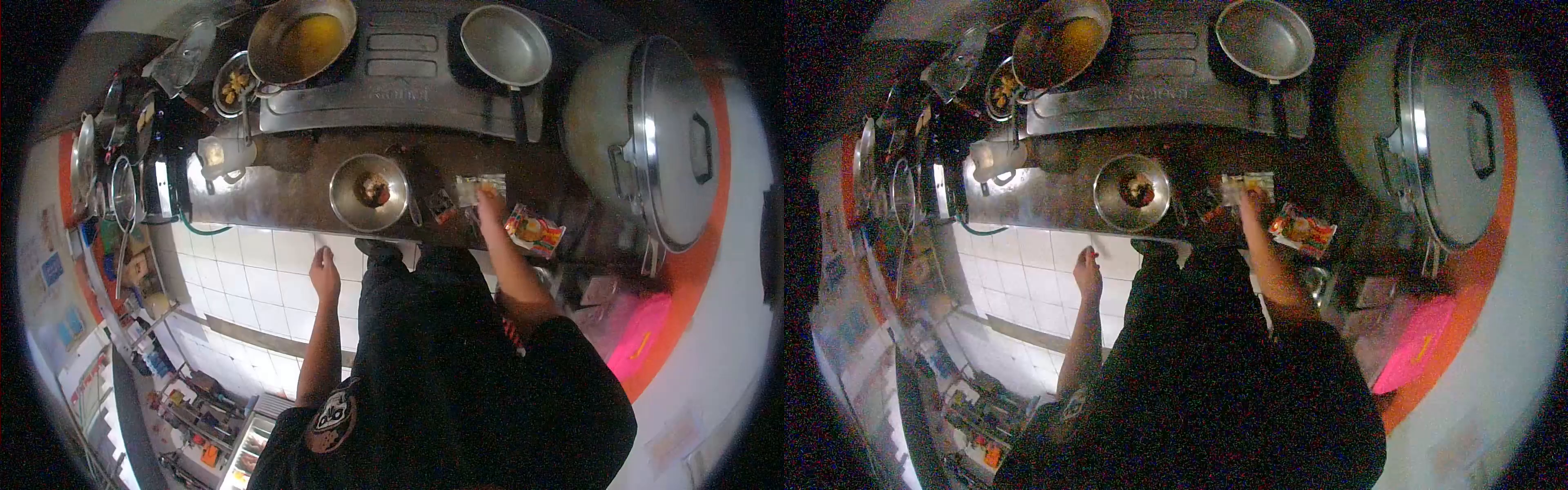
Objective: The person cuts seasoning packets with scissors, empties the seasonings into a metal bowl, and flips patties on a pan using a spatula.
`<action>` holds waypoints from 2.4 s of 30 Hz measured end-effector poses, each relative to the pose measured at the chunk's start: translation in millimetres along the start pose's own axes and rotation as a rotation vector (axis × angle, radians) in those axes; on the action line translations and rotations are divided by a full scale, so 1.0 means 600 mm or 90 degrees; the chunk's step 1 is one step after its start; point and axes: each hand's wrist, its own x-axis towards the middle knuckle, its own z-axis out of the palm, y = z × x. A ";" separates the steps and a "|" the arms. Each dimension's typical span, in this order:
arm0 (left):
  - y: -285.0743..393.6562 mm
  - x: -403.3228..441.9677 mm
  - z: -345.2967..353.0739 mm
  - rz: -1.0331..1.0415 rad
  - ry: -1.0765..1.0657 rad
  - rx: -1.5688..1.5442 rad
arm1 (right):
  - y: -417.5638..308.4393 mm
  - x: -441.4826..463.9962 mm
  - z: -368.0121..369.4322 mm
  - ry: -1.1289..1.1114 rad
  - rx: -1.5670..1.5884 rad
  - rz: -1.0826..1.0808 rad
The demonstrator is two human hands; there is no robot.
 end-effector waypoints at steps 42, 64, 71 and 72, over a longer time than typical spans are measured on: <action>0.353 -0.172 0.104 0.544 -0.551 0.125 | -0.236 -0.269 -0.155 -0.464 0.327 -0.206; 0.255 -0.129 -0.126 0.339 -0.373 0.016 | -0.234 -0.312 -0.144 -0.529 0.371 -0.120; 0.175 -0.103 -0.120 0.354 -0.303 0.125 | -0.231 -0.323 -0.127 -0.510 0.269 -0.141; 0.157 -0.092 -0.118 0.332 -0.341 0.126 | -0.237 -0.327 -0.120 -0.517 0.265 -0.155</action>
